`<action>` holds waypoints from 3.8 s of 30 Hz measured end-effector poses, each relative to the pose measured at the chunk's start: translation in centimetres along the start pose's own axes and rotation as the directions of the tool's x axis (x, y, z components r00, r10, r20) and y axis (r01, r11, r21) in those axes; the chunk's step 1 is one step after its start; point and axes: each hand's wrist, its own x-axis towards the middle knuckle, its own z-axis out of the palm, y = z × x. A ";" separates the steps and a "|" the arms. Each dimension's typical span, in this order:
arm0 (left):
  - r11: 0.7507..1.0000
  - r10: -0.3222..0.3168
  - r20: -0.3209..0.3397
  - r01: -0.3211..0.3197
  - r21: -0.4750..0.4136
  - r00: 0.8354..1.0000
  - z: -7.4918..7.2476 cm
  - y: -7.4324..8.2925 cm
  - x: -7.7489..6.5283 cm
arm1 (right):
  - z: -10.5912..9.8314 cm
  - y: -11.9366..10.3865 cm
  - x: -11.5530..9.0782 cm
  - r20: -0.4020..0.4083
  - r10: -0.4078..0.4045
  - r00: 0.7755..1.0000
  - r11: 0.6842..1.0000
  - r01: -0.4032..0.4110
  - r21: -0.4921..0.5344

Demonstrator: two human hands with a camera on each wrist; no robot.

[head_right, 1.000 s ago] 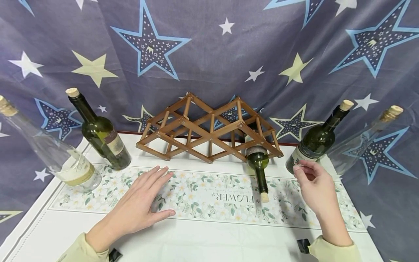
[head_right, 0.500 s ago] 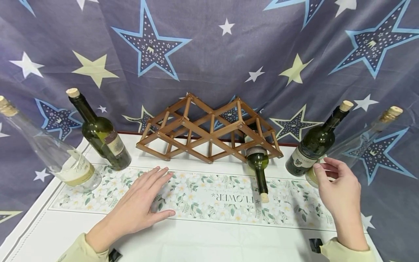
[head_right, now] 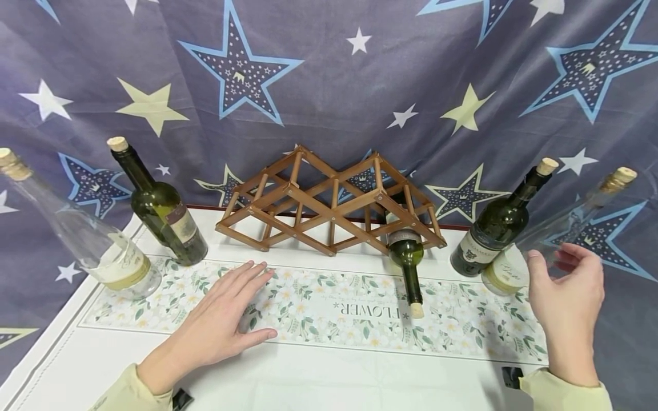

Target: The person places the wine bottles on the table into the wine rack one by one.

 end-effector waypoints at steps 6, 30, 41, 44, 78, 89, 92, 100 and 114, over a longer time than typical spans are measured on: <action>1.000 0.001 0.007 -0.001 -0.006 1.000 0.0 0.1 0.0 | 0.3 0.0 0.9 -0.068 -0.004 0.998 0.997 0.009 0.080; 1.000 0.003 -0.004 -0.003 -0.011 1.000 -0.1 0.1 0.0 | 1.3 0.4 5.0 -0.048 0.022 0.999 0.997 -0.018 0.074; 1.000 0.006 -0.012 -0.006 -0.015 1.000 -0.1 -0.1 -0.1 | 2.1 1.1 5.7 -0.042 -0.069 0.997 0.997 0.068 -0.028; 1.000 0.005 -0.014 -0.005 -0.015 1.000 -0.1 -0.1 0.0 | 2.2 1.3 5.9 -0.037 -0.070 0.997 0.997 0.070 -0.017; 1.000 -0.002 -0.006 0.002 -0.010 1.000 -0.1 -0.1 0.1 | 1.0 0.7 3.6 -0.103 -0.078 0.992 0.996 0.082 0.035; 1.000 0.002 -0.010 -0.002 -0.014 1.000 -0.1 -0.1 0.1 | -0.4 -1.1 1.6 -0.101 -0.095 0.990 0.990 0.105 0.093; 1.000 0.002 -0.014 -0.003 -0.013 1.000 -0.1 -0.1 0.1 | -0.7 -1.5 1.1 -0.124 -0.137 0.983 0.983 0.151 0.109; 1.000 0.000 -0.011 0.000 -0.010 1.000 -0.2 -0.1 0.1 | -1.3 -2.9 0.2 -0.169 -0.182 0.969 0.951 0.217 0.219; 1.000 0.011 -0.018 -0.011 -0.009 1.000 -0.3 -0.2 0.1 | -2.7 -5.0 -1.1 -0.240 -0.288 0.927 0.891 0.352 0.288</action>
